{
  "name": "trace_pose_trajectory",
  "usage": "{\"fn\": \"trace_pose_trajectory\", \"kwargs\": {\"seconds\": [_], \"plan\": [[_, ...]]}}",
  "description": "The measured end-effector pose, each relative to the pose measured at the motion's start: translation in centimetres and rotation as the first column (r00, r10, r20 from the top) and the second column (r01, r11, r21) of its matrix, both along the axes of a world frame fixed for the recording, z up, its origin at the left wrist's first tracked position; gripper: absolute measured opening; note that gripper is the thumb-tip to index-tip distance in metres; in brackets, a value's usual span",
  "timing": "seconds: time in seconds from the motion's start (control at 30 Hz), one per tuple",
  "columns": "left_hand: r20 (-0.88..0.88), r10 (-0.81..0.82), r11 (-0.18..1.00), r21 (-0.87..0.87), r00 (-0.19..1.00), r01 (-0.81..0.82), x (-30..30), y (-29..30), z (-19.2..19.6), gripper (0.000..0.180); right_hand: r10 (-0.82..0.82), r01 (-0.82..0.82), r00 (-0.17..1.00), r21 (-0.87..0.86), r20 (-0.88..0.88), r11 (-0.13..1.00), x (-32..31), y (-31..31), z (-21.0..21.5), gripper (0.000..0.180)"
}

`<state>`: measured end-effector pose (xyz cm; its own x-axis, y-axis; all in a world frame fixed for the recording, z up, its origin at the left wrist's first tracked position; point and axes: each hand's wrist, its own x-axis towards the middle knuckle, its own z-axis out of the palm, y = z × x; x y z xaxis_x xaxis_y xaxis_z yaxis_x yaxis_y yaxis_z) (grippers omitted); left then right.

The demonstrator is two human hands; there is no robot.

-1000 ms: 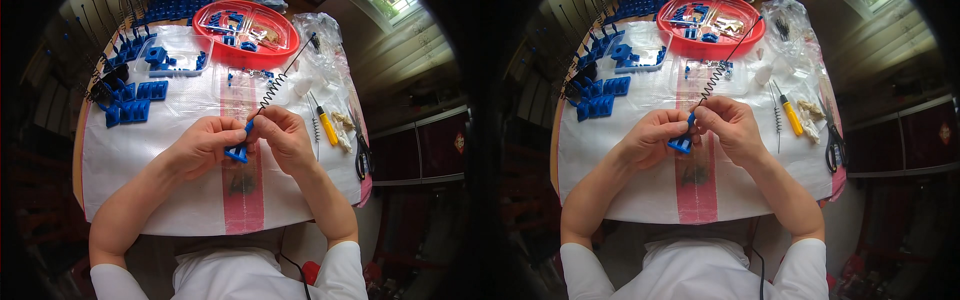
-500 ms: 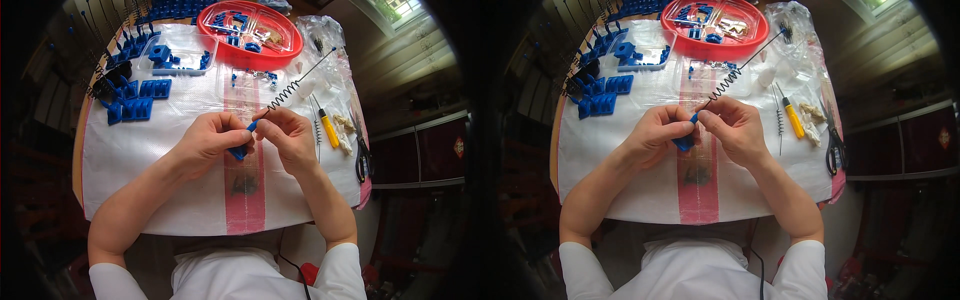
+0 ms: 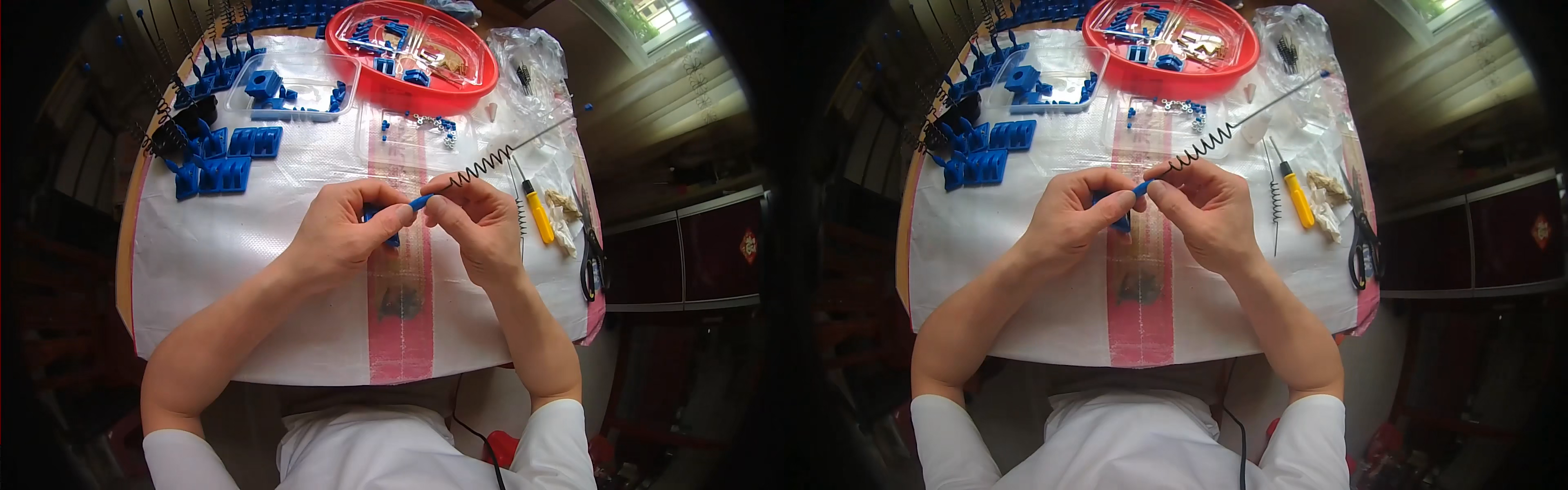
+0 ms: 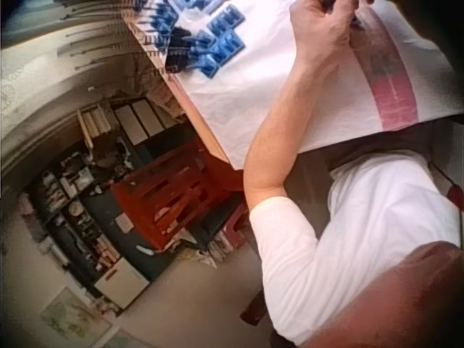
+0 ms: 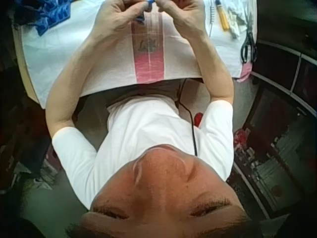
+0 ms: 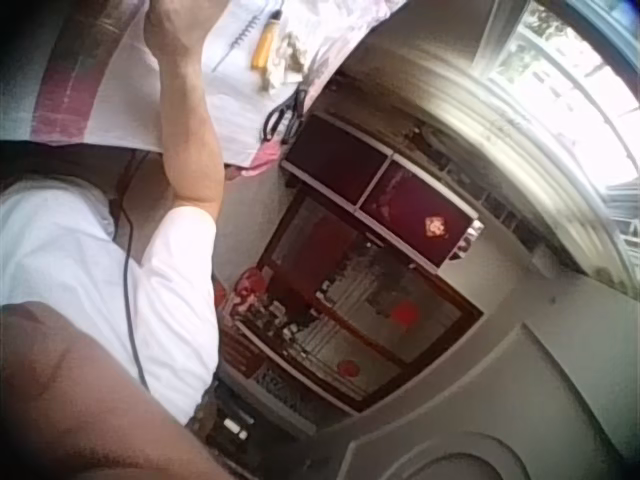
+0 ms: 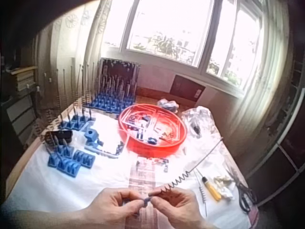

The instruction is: Assembling small blue plastic components with springs and metal rods at a workstation.

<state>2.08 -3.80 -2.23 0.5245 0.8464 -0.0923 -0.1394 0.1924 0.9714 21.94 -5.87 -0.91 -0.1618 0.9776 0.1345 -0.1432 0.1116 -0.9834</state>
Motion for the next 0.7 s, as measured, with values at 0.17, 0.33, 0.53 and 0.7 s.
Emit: {"fn": "trace_pose_trajectory", "kwargs": {"seconds": [0.17,0.33,0.53,0.7], "plan": [[-0.002,0.046,0.997,0.056,0.999,-0.046,0.2,-0.2,0.0,0.017,-0.010,0.009,0.999,0.029,0.034,1.000,-0.3,-0.1,0.1,0.016],[0.019,0.061,0.991,0.120,0.998,-0.063,0.2,-0.2,-0.4,0.015,-0.045,0.038,0.994,0.071,0.100,0.997,-0.3,0.0,-0.3,0.015],[0.038,0.104,0.983,0.147,0.994,-0.108,0.6,-0.3,-0.6,0.013,-0.060,0.056,0.995,0.050,0.081,0.997,-0.5,-0.2,-0.7,0.014],[0.020,0.085,0.990,0.115,0.996,-0.086,0.4,-0.4,-0.5,0.012,-0.064,0.061,0.996,0.046,0.062,0.997,-0.7,-0.3,-0.9,0.018]]}}
